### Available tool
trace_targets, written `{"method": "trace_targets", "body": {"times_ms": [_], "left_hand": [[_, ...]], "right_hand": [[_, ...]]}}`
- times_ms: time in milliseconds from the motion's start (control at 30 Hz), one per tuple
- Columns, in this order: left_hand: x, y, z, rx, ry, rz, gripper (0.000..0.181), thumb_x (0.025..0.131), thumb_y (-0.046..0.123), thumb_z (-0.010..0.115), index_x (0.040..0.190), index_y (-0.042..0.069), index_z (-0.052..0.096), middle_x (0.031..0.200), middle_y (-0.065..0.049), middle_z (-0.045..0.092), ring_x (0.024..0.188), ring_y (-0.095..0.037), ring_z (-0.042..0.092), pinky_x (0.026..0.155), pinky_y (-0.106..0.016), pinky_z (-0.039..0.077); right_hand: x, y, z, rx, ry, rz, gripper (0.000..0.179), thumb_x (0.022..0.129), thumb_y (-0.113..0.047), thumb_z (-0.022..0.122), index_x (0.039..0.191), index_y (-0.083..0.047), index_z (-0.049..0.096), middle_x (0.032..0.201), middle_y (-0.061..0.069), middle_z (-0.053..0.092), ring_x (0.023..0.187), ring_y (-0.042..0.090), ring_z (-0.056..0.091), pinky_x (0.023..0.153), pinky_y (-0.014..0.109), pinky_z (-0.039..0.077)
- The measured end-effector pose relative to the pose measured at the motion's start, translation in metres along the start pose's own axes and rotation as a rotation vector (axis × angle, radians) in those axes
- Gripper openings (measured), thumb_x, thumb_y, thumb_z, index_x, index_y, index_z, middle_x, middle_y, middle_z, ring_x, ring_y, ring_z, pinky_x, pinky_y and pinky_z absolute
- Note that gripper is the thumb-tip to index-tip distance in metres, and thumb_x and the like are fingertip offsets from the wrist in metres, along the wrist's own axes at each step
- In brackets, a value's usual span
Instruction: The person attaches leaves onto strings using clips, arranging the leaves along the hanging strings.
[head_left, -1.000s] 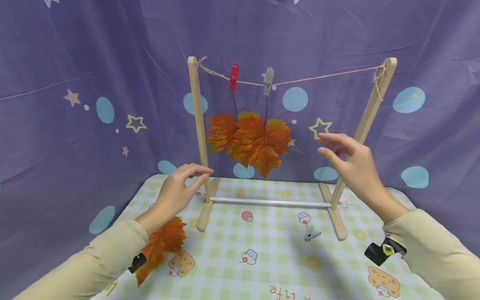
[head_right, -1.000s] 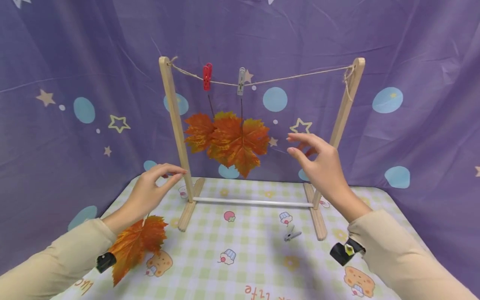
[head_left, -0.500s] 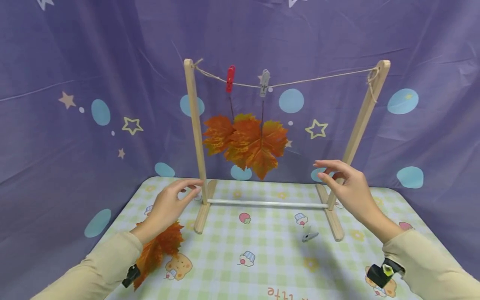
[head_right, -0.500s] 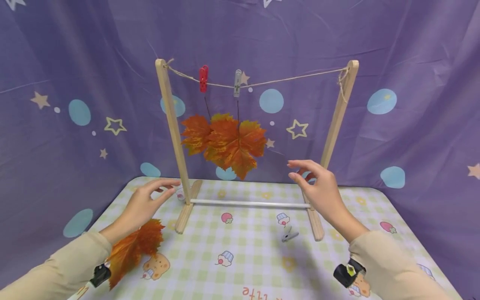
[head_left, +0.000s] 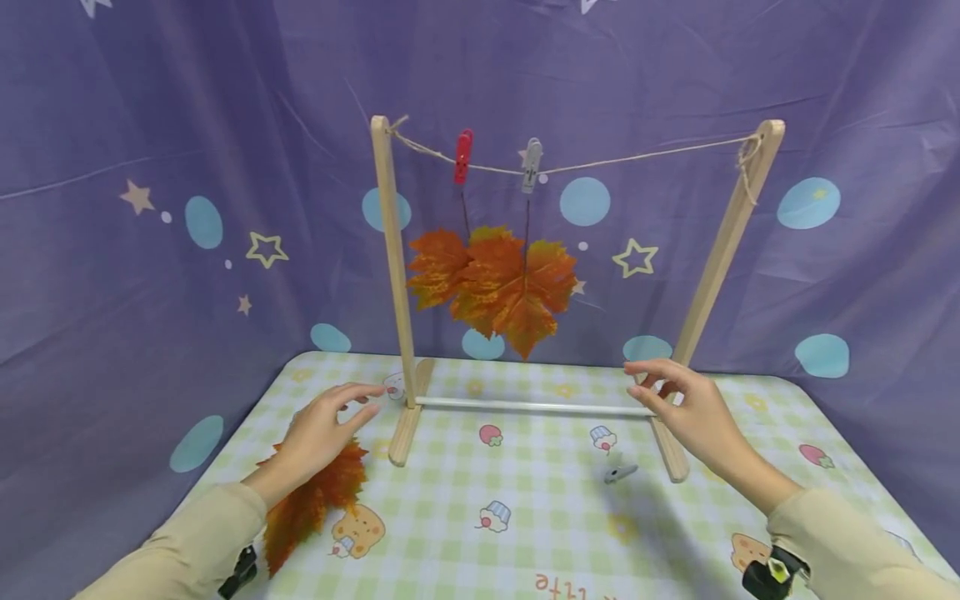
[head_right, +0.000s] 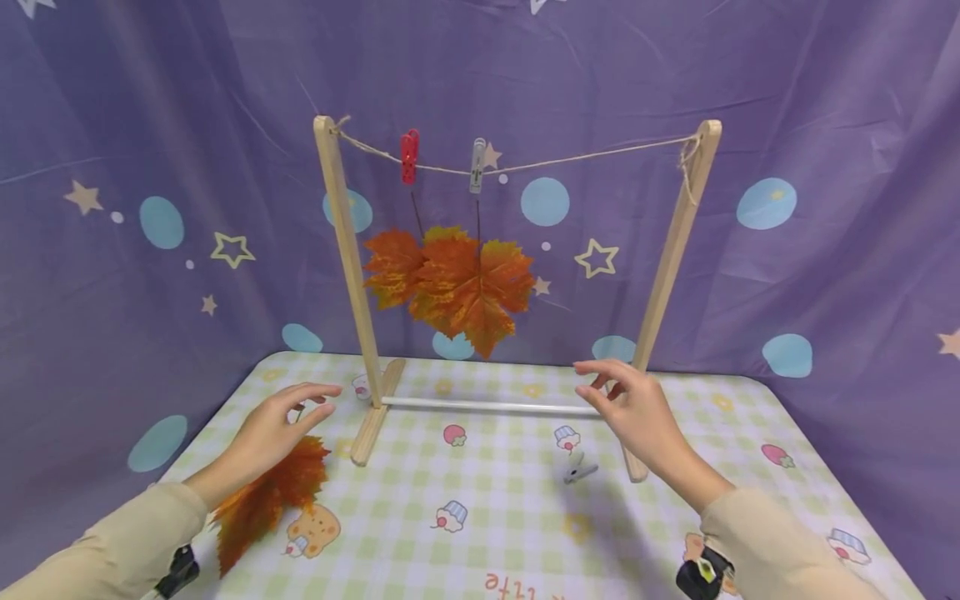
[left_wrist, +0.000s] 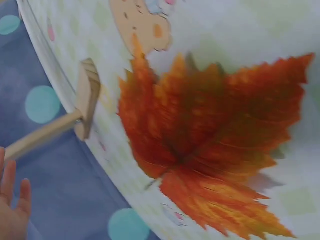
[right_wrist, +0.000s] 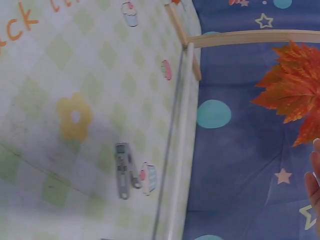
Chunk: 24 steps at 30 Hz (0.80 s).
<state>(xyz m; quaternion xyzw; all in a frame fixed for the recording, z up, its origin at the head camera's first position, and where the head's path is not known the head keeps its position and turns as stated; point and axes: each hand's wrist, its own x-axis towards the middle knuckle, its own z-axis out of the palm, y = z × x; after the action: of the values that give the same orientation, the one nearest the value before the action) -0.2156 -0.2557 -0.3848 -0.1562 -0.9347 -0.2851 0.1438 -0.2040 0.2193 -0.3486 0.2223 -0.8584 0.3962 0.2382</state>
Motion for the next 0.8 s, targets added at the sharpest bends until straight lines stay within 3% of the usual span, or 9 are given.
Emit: {"method": "trace_targets", "body": {"times_ms": [200, 367, 567, 800], "left_hand": [[-0.001, -0.025, 0.001, 0.045, 0.013, -0.054, 0.033, 0.098, 0.031, 0.064, 0.128, 0.018, 0.067, 0.121, -0.007, 0.065, 0.104, -0.028, 0.060, 0.072, -0.043, 0.048], [0.001, -0.044, -0.002, 0.050, 0.022, -0.108, 0.034, 0.100, 0.032, 0.062, 0.129, 0.015, 0.066, 0.124, -0.011, 0.063, 0.106, -0.031, 0.059, 0.075, -0.046, 0.048], [-0.001, -0.060, -0.003, 0.036, 0.001, -0.180, 0.042, 0.101, 0.039, 0.058, 0.132, 0.011, 0.063, 0.127, -0.017, 0.061, 0.108, -0.035, 0.058, 0.082, -0.053, 0.047], [-0.003, -0.076, 0.004, 0.057, -0.033, -0.204, 0.036, 0.099, 0.028, 0.062, 0.129, 0.007, 0.064, 0.126, -0.018, 0.061, 0.106, -0.036, 0.059, 0.081, -0.053, 0.048]], "right_hand": [[-0.013, 0.014, 0.008, 0.007, -0.023, 0.054, 0.027, 0.090, -0.008, 0.073, 0.116, -0.012, 0.072, 0.102, -0.003, 0.070, 0.082, 0.006, 0.060, 0.070, 0.020, 0.049], [-0.024, 0.022, 0.015, 0.038, -0.053, 0.095, 0.027, 0.088, -0.007, 0.075, 0.114, -0.010, 0.072, 0.096, -0.002, 0.070, 0.081, 0.008, 0.061, 0.070, 0.022, 0.050], [-0.033, 0.034, 0.018, 0.069, -0.122, 0.164, 0.028, 0.089, -0.012, 0.075, 0.117, -0.010, 0.071, 0.104, 0.000, 0.071, 0.088, 0.006, 0.060, 0.075, 0.025, 0.051], [-0.042, 0.050, 0.019, 0.143, -0.175, 0.205, 0.030, 0.089, -0.011, 0.075, 0.119, -0.007, 0.070, 0.110, 0.007, 0.070, 0.090, 0.008, 0.060, 0.075, 0.027, 0.052]]}}
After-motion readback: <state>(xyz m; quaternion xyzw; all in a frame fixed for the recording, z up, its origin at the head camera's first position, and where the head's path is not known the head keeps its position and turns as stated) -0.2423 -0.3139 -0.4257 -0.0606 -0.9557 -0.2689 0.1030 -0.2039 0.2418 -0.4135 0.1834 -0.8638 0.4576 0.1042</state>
